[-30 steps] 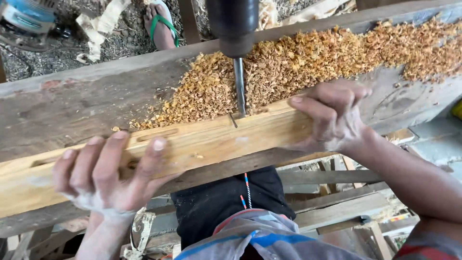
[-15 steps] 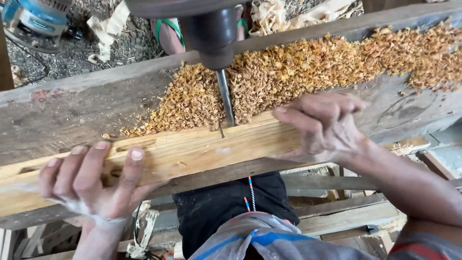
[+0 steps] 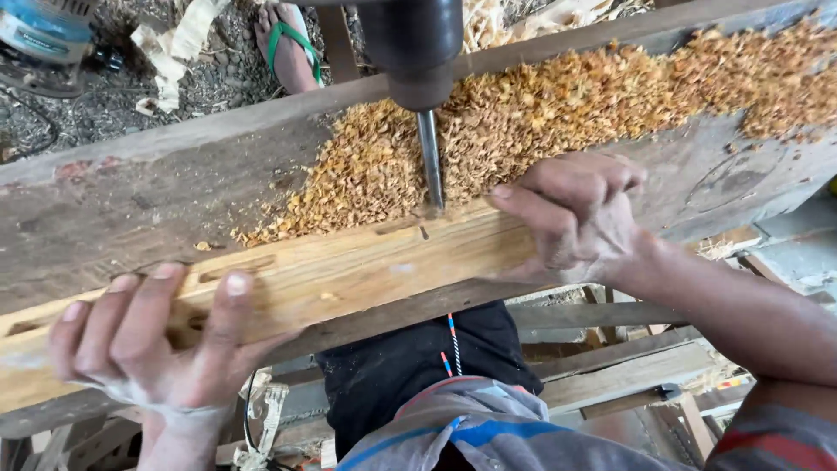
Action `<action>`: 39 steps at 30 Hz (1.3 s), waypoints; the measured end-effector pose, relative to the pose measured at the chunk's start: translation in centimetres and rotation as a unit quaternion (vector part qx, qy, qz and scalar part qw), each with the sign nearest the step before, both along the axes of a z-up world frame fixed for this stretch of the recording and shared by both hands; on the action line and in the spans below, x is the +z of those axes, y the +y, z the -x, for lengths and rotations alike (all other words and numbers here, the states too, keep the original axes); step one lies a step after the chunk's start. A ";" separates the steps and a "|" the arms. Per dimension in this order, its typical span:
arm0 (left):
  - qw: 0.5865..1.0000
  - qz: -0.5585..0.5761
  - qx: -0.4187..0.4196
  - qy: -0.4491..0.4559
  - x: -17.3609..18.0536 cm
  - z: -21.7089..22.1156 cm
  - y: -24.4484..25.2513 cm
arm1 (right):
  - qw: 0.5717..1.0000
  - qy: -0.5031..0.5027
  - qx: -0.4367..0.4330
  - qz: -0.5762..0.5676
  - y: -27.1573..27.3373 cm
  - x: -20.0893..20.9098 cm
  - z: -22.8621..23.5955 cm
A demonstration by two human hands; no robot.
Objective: Drilling holes into a wooden beam using a drill press
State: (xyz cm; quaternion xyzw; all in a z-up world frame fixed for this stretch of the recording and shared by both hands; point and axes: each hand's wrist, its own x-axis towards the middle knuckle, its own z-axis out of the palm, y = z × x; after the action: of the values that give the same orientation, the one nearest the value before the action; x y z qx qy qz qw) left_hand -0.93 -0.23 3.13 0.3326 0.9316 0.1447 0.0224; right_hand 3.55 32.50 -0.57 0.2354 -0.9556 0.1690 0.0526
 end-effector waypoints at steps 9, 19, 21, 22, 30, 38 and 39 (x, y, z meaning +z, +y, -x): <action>1.000 0.022 -0.017 0.004 0.2 0.1 1.3 | 0.993 -0.111 0.013 -0.030 1.6 1.3 0.2; 0.999 0.002 0.015 0.029 -0.2 0.1 2.4 | 0.995 -0.093 0.009 0.037 2.7 0.9 -0.7; 0.999 -0.005 0.012 0.031 -0.2 0.2 1.4 | 0.994 -0.107 -0.011 0.036 1.5 1.0 -0.2; 1.000 -0.009 0.008 0.026 -0.3 0.2 0.8 | 0.997 -0.076 0.003 0.032 0.5 1.1 0.5; 1.000 0.007 -0.015 0.015 0.5 0.2 -0.3 | 0.998 -0.066 0.010 -0.020 -1.0 1.8 0.7; 0.998 -0.014 0.013 0.053 -0.8 -0.8 1.9 | 0.999 -0.007 0.025 -0.038 2.4 0.3 -0.1; 0.998 -0.018 0.018 0.055 -1.4 -0.8 2.2 | 0.999 -0.006 0.030 -0.042 2.7 0.4 -0.1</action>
State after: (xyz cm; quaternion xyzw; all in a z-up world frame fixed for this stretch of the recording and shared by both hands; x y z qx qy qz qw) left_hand -0.16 1.95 1.69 0.3234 0.9346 0.1432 -0.0371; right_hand 3.69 35.17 -0.13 0.2652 -0.9546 0.1321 0.0319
